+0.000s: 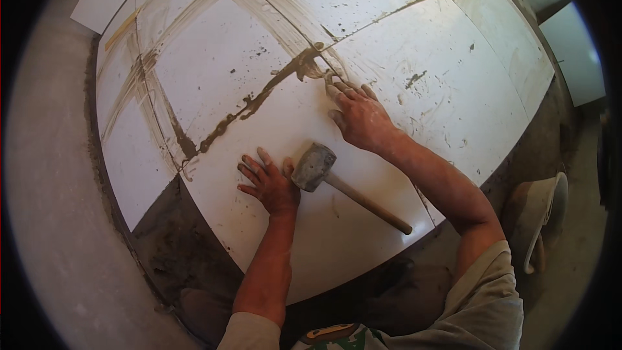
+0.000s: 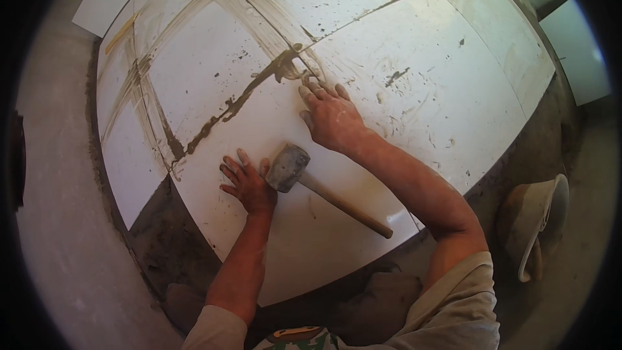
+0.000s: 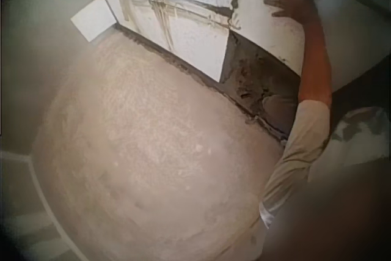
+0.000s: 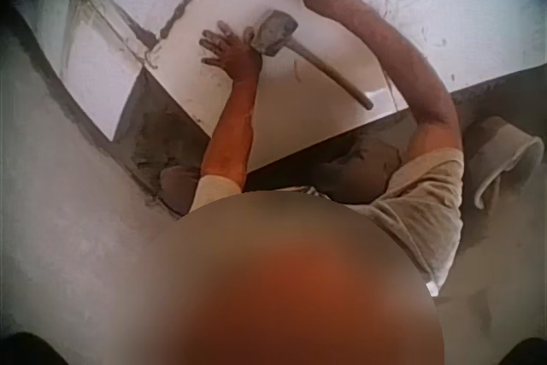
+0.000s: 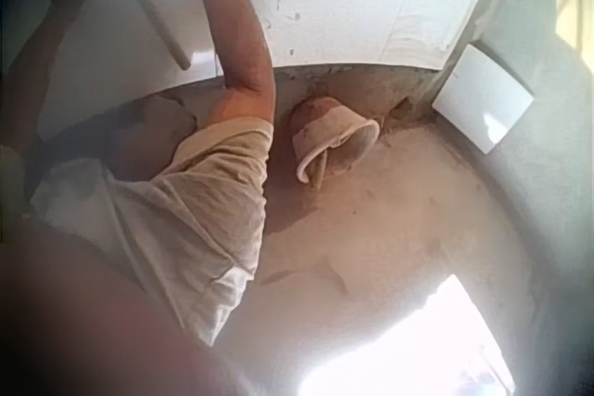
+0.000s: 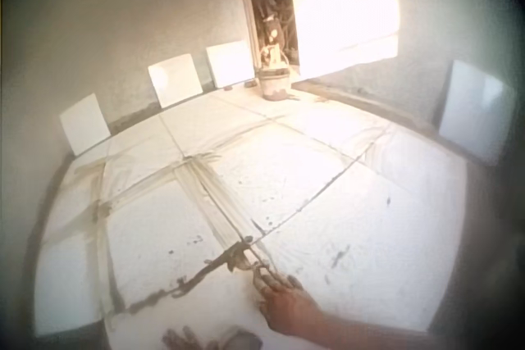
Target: Laying white floor tiles onto a mortar base and tapping them into place with a rubber mallet.
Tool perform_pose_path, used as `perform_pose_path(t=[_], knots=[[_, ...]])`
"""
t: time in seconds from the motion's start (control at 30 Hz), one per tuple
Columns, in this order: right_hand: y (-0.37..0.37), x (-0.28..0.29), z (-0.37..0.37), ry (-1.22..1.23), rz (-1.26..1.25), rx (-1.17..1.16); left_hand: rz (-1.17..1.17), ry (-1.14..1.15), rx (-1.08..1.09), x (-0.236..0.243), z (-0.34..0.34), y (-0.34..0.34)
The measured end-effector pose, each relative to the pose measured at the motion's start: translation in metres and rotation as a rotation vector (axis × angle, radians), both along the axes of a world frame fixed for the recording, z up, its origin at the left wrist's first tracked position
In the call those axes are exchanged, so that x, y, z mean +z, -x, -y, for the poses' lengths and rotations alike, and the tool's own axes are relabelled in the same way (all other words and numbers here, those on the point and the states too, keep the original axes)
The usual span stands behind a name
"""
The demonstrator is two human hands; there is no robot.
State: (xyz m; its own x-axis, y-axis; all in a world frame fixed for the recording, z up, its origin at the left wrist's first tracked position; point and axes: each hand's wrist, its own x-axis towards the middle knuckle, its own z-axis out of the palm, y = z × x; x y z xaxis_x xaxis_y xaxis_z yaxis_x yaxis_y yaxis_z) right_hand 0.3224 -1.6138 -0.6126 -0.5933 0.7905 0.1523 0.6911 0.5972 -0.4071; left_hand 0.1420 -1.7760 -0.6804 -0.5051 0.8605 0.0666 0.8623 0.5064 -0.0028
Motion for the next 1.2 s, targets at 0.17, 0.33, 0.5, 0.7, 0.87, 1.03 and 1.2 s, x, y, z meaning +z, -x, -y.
perform_pose_path(t=[0.17, 0.33, 0.5, 0.7, 0.87, 1.03, 1.2], knots=[[-0.075, 0.042, 0.114, 0.178, -0.002, -0.012, -0.069, -0.006, -0.042, -0.002, -0.003, -0.004], [-0.069, 0.008, 0.170, 0.250, 0.067, -0.021, -0.057, 0.011, 0.004, -0.010, -0.002, 0.001], [-0.077, 0.014, 0.163, 0.428, -0.068, -0.203, -0.016, 0.077, -0.077, 0.012, -0.014, -0.006], [-0.126, 0.045, 0.133, 0.471, -0.409, -0.275, 0.178, 0.015, -0.579, 0.036, -0.065, -0.074], [-0.137, 0.082, 0.101, 0.818, -0.870, -0.402, 0.244, 0.059, -0.643, 0.040, -0.103, -0.130], [-0.158, 0.011, 0.097, 0.670, -0.710, -0.652, 0.227, 0.033, -0.686, 0.023, -0.113, -0.139], [-0.141, 0.025, 0.068, 0.740, -0.493, -0.550, 0.149, -0.111, -0.636, 0.015, -0.107, -0.140]])
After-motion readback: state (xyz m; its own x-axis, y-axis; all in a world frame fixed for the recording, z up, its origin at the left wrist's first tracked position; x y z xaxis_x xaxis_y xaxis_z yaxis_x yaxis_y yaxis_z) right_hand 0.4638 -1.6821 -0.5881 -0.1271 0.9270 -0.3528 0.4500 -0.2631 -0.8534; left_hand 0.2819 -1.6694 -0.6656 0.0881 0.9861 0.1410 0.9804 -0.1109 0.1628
